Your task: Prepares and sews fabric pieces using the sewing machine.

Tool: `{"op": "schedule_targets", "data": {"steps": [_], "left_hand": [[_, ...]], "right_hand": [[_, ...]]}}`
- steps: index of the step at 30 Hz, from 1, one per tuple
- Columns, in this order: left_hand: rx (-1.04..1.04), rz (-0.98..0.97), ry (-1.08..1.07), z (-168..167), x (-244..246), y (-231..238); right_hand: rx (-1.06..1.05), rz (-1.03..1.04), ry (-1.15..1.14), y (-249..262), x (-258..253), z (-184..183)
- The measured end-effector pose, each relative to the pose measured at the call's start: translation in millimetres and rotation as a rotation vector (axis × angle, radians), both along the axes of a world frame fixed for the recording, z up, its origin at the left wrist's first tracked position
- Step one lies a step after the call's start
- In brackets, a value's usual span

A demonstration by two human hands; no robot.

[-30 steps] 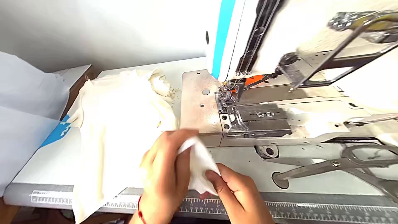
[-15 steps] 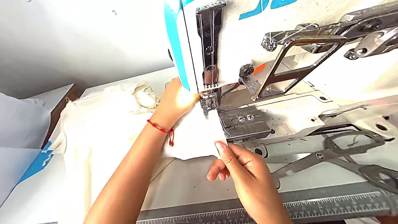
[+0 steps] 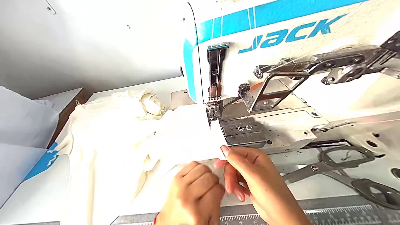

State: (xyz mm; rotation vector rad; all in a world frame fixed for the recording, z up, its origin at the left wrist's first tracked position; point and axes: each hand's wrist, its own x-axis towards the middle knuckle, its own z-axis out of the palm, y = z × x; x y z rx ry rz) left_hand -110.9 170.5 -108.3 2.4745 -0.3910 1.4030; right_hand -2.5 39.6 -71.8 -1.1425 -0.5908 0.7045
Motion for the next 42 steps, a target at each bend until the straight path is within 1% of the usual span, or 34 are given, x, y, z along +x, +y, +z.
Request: {"op": "schedule_targets", "data": {"steps": [1, 2, 4, 6, 9, 12, 14, 17, 19, 21, 23, 24, 25, 27, 30, 31, 32, 33, 34, 36, 38, 39, 41, 42], "left_hand": [[-0.008, 0.109, -0.012, -11.9, 4.3, -7.9], [-0.017, 0.244, -0.02, -16.6, 9.4, -13.8], [-0.04, 0.445, -0.033, -9.7, 21.3, -21.3], [-0.072, 0.536, -0.05, -1.1, 33.0, -21.7], [-0.075, 0.559, -0.065, 7.1, 46.0, -18.7], [-0.107, 0.528, -0.071, 8.7, 55.6, -21.5], [-0.116, 0.458, -0.091, 3.4, 53.1, -20.0], [-0.005, 0.462, -0.107, -6.3, 31.6, -7.4], [0.054, 0.403, -0.09, -8.3, 10.9, 0.0], [0.142, 0.3, -0.031, 7.0, -8.6, 3.0], [0.22, 0.223, 0.073, 42.0, -13.6, 8.4], [0.279, 0.215, 0.163, 59.9, -9.5, 13.8], [0.351, 0.196, 0.249, 74.3, -1.0, 21.3], [0.495, 0.134, 0.375, 91.7, 18.3, 39.3], [0.625, 0.042, 0.419, 100.2, 32.6, 56.6], [0.634, 0.018, 0.407, 101.5, 33.4, 58.9], [0.626, -0.005, 0.378, 102.3, 33.1, 60.9], [0.605, -0.026, 0.327, 102.4, 32.5, 62.5], [0.575, -0.039, 0.257, 101.8, 32.2, 63.7], [0.526, -0.029, 0.104, 99.6, 33.3, 66.1], [0.499, 0.003, -0.029, 96.6, 36.9, 71.0], [0.493, 0.017, -0.063, 95.5, 38.9, 73.3], [0.496, 0.014, -0.043, 95.8, 40.9, 72.4], [0.505, -0.011, 0.006, 98.3, 41.5, 69.3]], "right_hand": [[0.019, 0.003, 0.002, 1.2, -0.5, 2.1], [0.034, 0.0, 0.005, 3.1, -1.1, 3.8], [0.051, -0.017, 0.006, 7.2, -1.3, 8.3], [0.039, -0.025, 0.012, 9.5, -0.7, 11.7], [0.018, -0.039, 0.009, 9.9, 2.8, 13.5], [0.0, -0.059, -0.003, 5.1, 7.9, 14.5], [-0.009, -0.059, -0.024, 1.3, 8.4, 12.1], [-0.041, -0.014, -0.062, -0.8, 4.6, 2.4], [-0.08, 0.003, -0.084, -0.4, 4.2, -5.8], [-0.128, -0.015, -0.147, -0.8, 8.6, -11.8], [-0.179, -0.025, -0.214, -3.4, 12.4, -13.5], [-0.192, -0.034, -0.264, -5.7, 13.4, -14.3], [-0.199, -0.054, -0.342, -8.7, 14.5, -15.2], [-0.175, -0.157, -0.575, -15.6, 19.3, -15.5], [-0.109, -0.417, -1.036, -22.5, 38.1, -11.1], [-0.114, -0.46, -1.192, -22.5, 45.2, -6.5], [-0.125, -0.439, -1.33, -20.7, 51.9, -1.1], [-0.128, -0.36, -1.428, -16.7, 58.1, 3.1], [-0.119, -0.272, -1.497, -10.9, 63.7, 5.7], [-0.072, -0.13, -1.545, 0.9, 72.5, 7.4], [-0.048, -0.034, -1.495, 5.6, 77.3, 10.7], [-0.047, 0.007, -1.442, 5.1, 78.3, 13.5], [-0.075, 0.072, -1.352, 2.1, 79.3, 18.1], [-0.088, 0.1, -1.314, 0.8, 79.0, 19.7]]}}
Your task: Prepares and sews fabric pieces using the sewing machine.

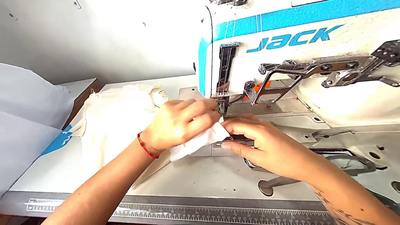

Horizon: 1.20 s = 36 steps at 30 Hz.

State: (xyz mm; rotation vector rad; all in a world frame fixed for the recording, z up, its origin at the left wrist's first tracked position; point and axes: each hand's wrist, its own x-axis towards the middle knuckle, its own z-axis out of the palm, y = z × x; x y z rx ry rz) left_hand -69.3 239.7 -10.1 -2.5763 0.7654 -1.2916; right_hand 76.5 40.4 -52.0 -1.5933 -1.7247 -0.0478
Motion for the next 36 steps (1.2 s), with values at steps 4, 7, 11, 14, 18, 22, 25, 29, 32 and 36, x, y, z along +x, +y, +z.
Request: {"op": "schedule_targets", "data": {"steps": [4, 7, 11, 14, 18, 22, 25, 29, 32, 36], "left_hand": [[0.067, 0.115, 0.405, 21.1, -1.5, -12.4], [0.111, 0.17, 0.57, 45.5, -7.6, -21.4], [0.089, 0.071, 0.601, 59.9, -6.9, -26.3], [0.132, 0.176, 0.628, 46.3, -3.1, -13.2], [0.162, 0.176, 0.534, 36.8, -3.3, -4.9], [0.15, 0.135, 0.498, 38.6, -7.9, -15.1], [0.122, 0.052, 0.504, 35.3, -9.4, -20.1], [0.163, 0.145, 0.506, 30.9, -4.6, -6.0], [0.159, 0.132, 0.467, 36.1, -8.4, -9.9], [0.159, 0.119, 0.465, 34.8, -10.1, -13.9]], "right_hand": [[-0.035, 0.047, 0.121, -1.8, -7.9, -0.6], [0.014, 0.033, 0.136, 1.4, -13.2, -5.9], [0.122, 0.046, 0.156, 1.1, -32.9, -8.1], [0.174, 0.058, 0.191, -6.7, -46.7, -18.3], [0.222, 0.024, 0.194, -5.5, -48.9, -37.9], [0.219, -0.012, 0.249, -1.0, -47.6, -33.1], [0.226, 0.012, 0.307, 0.6, -47.2, -33.3], [0.212, 0.002, 0.308, 0.7, -47.7, -34.7], [0.224, 0.009, 0.321, 0.8, -47.8, -35.4], [0.227, 0.02, 0.336, 0.2, -48.7, -38.0]]}}
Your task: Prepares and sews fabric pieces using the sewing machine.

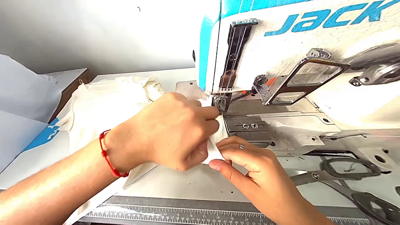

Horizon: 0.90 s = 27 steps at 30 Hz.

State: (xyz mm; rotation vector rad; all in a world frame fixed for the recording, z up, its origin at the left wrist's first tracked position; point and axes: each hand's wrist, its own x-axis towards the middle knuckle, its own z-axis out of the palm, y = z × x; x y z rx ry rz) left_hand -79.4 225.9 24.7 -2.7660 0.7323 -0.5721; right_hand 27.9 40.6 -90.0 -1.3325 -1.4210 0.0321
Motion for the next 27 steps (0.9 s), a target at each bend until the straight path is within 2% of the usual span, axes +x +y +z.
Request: {"op": "schedule_targets", "data": {"steps": [11, 16, 18, 21, 23, 26, 27], "left_hand": [[0.01, -0.018, 0.007, 2.8, 1.6, -9.5], [-0.069, -0.117, -0.174, -14.6, -11.5, -31.5], [-0.118, 0.013, -0.201, -36.5, -22.8, -23.8], [-0.161, 0.28, -0.101, -63.3, -43.8, 6.8], [-0.091, 0.342, -0.128, -57.7, -60.6, 22.7], [0.063, 0.45, -0.236, -25.1, -77.3, 30.7], [0.054, 0.512, -0.218, -15.8, -76.6, 27.6]], "right_hand": [[0.008, 0.007, 0.01, -0.3, 0.8, -0.6], [-0.027, 0.054, 0.072, -8.2, -0.7, 8.8], [-0.017, 0.072, 0.075, -7.2, -0.9, 6.5], [0.003, 0.083, 0.07, -5.8, -1.0, 0.1], [0.011, 0.096, 0.067, -5.4, -1.3, -3.0], [0.035, 0.108, 0.065, -0.6, -5.5, -6.6], [0.05, 0.102, 0.065, 1.0, -7.5, -6.6]]}}
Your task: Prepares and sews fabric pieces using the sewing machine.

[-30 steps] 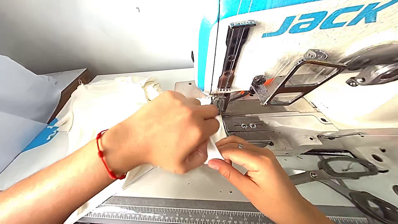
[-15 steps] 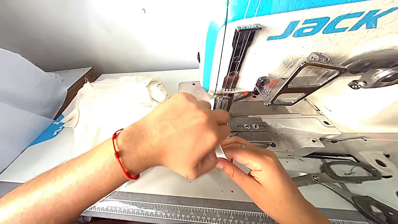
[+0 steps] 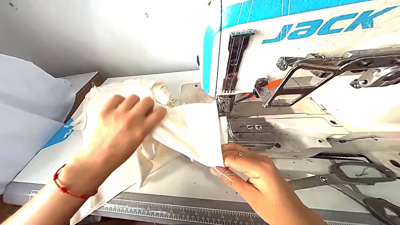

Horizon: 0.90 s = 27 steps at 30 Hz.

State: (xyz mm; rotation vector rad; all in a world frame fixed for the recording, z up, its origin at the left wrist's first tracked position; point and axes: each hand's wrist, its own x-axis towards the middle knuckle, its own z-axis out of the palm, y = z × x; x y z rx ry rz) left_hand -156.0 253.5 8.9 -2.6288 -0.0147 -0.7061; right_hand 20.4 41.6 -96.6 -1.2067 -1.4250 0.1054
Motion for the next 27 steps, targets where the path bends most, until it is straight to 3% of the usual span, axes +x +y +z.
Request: {"op": "schedule_targets", "data": {"steps": [2, 6, 8, 16, 19, 22, 24, 27], "left_hand": [[-0.114, 0.003, 0.097, 10.9, 6.3, -15.0], [-0.208, -0.403, 0.247, -0.6, 42.5, -58.7], [-0.158, -0.486, 0.257, -7.5, 62.1, -56.3], [-0.072, -0.462, 0.184, 2.1, 66.5, -41.6], [-0.132, -0.506, 0.15, 4.1, 67.0, -38.0], [-0.284, -0.535, 0.075, 9.4, 74.1, -34.7], [-0.279, -0.463, 0.064, 4.9, 78.4, -37.0], [-0.145, -0.35, 0.029, -18.6, 71.3, -44.9]], "right_hand": [[0.016, -0.025, -0.008, -0.6, -1.7, 2.5], [-0.013, -0.066, -0.03, -9.5, -1.6, 3.9], [-0.009, -0.072, -0.042, -9.7, -0.5, 0.2], [-0.003, -0.067, -0.024, -7.0, 5.3, -0.9], [-0.011, -0.051, 0.003, -5.6, 7.8, 5.3], [-0.018, -0.029, 0.182, -3.4, 11.2, 32.5], [-0.014, -0.056, 0.259, -3.9, 8.9, 49.2], [-0.006, -0.129, 0.134, -12.9, -4.8, 33.8]]}}
